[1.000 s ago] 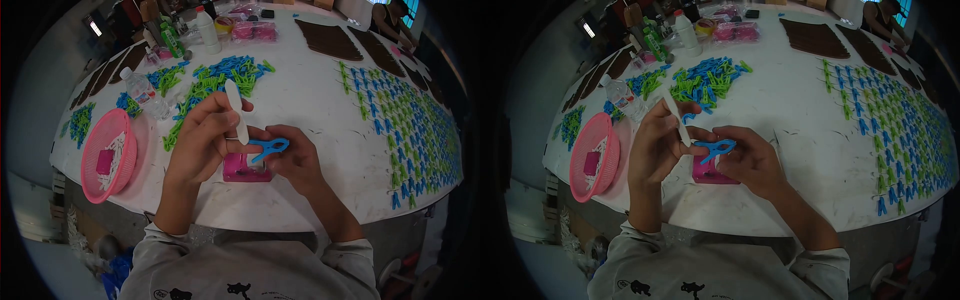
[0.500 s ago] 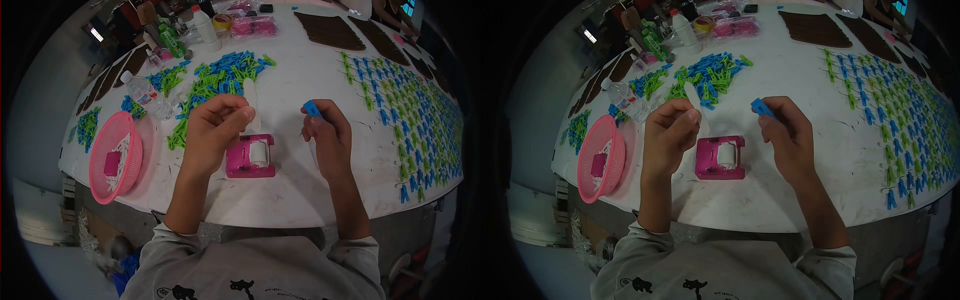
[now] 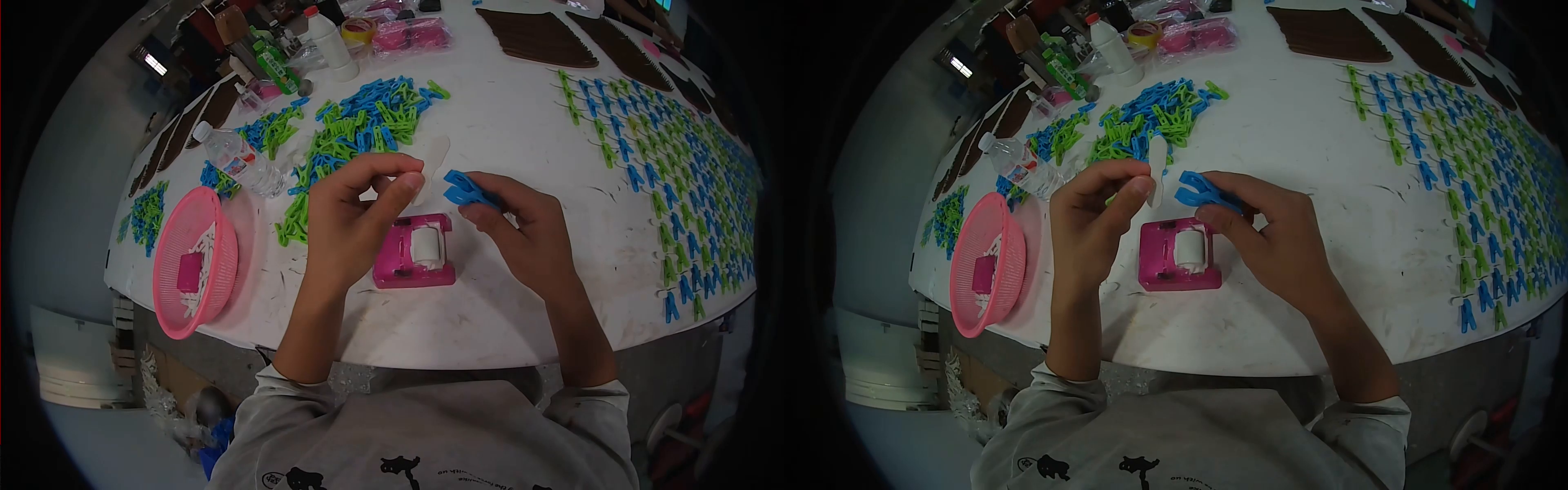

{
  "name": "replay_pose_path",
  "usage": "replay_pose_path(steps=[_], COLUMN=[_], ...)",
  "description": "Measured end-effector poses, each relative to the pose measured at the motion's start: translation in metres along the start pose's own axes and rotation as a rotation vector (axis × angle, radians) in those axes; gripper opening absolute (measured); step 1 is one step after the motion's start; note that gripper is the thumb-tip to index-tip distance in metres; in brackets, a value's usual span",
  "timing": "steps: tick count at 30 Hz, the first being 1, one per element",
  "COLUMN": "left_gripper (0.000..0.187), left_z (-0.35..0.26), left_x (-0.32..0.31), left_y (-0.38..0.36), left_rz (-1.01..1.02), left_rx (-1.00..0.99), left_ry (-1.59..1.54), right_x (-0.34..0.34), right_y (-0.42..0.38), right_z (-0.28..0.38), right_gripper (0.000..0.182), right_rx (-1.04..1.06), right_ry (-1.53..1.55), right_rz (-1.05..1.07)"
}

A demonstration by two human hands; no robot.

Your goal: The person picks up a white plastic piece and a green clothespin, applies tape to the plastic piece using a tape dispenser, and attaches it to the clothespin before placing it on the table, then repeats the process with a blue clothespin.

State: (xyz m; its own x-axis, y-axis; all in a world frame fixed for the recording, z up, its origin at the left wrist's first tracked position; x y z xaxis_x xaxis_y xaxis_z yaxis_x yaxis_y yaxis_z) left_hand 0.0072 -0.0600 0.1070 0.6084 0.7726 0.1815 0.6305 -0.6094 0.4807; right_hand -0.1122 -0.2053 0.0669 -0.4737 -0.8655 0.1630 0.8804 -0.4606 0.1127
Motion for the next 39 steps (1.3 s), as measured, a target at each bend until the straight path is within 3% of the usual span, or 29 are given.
replay_pose_path(steps=[4, 6, 11, 39], left_gripper=[0.014, 0.012, 0.013, 0.013], left_z=[-0.003, -0.007, -0.011, -0.008], left_x=[-0.008, -0.012, -0.015, -0.020], left_y=[0.001, 0.001, 0.001, -0.003], left_rz=[0.030, 0.038, 0.042, 0.058], left_rx=[-0.082, -0.117, -0.185, -0.153], left_ry=[0.076, 0.094, 0.202, 0.283], right_x=[0.000, 0.001, 0.002, -0.003], right_y=[0.001, 0.001, 0.000, 0.003], right_z=[-0.003, -0.001, 0.001, -0.006], right_gripper=[0.034, 0.036, 0.036, 0.028], right_rx=[-0.005, 0.131, 0.094, 0.173], right_ry=[-0.022, -0.002, -0.003, 0.097], right_rz=[0.005, -0.059, -0.043, -0.076])
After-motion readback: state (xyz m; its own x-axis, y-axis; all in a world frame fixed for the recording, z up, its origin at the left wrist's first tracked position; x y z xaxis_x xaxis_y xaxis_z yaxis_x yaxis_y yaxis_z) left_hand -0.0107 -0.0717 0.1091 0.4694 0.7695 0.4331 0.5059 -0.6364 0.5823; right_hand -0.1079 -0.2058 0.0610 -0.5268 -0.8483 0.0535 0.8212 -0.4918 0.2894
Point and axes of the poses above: each hand's wrist, its own y-axis towards the middle knuckle, its own x-axis out of the back of the hand, z = x × y, the point moved 6 cm from there along y, towards the middle knuckle, and after that the axes turned 10 degrees about -x, right-handed, at the moved point
